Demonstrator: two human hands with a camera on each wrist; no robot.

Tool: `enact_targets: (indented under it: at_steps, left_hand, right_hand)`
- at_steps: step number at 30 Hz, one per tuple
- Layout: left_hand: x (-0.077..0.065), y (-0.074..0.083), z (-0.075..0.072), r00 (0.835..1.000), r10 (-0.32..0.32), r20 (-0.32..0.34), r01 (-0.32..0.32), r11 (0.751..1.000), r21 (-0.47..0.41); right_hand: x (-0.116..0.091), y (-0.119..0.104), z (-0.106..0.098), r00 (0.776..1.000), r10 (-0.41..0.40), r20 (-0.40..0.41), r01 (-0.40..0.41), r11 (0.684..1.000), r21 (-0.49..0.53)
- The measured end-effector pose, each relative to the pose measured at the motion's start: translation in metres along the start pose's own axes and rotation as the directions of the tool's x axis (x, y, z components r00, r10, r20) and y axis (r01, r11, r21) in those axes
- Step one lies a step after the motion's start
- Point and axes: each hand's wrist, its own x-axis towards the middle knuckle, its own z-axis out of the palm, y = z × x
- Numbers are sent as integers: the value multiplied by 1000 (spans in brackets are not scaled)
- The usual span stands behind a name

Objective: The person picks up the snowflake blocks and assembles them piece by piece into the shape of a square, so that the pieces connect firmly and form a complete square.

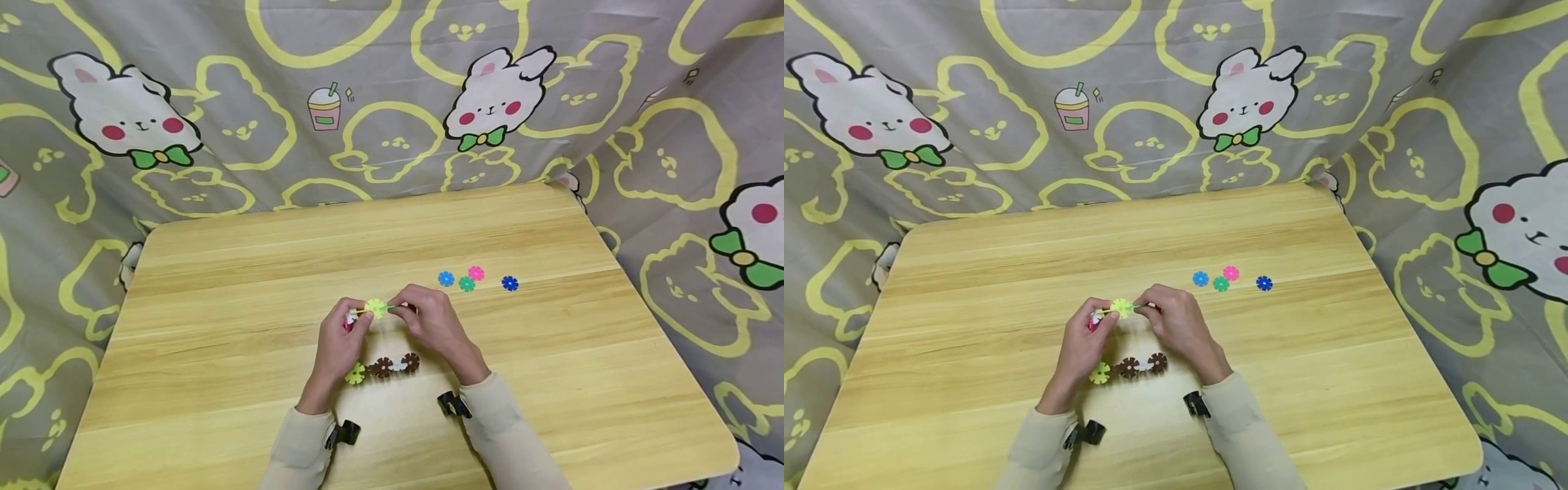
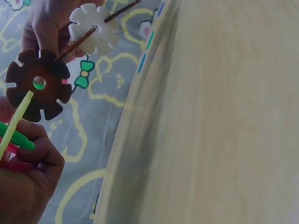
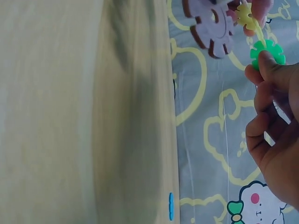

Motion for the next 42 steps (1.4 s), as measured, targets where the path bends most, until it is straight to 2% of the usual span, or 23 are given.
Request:
enact_targets:
  at_steps: [9, 18, 29, 34, 42]
  left_hand:
    - [0, -1, 0, 1000, -11, 7, 11, 1000, -14]
    - [0, -1, -3, 1000, -4, -2, 4, 1000, -7]
    - [0, -1, -5, 1000, -3, -9, 3, 1000, -9]
    - [0, -2, -5, 1000, -10, -11, 10, 1000, -8]
    - [0, -3, -5, 1000, -17, -8, 17, 1000, -14]
  right_hand:
    - [-1, 0, -1, 1000, 26, 9, -26, 1000, 2]
    - [-4, 9, -11, 998, 55, 37, -56, 998, 39]
    - [-8, 20, -25, 992, 127, -12, -127, 991, 39]
    - [-11, 27, -34, 979, 198, -43, -197, 980, 36]
    - [-17, 36, -48, 944, 320, -86, -318, 947, 38]
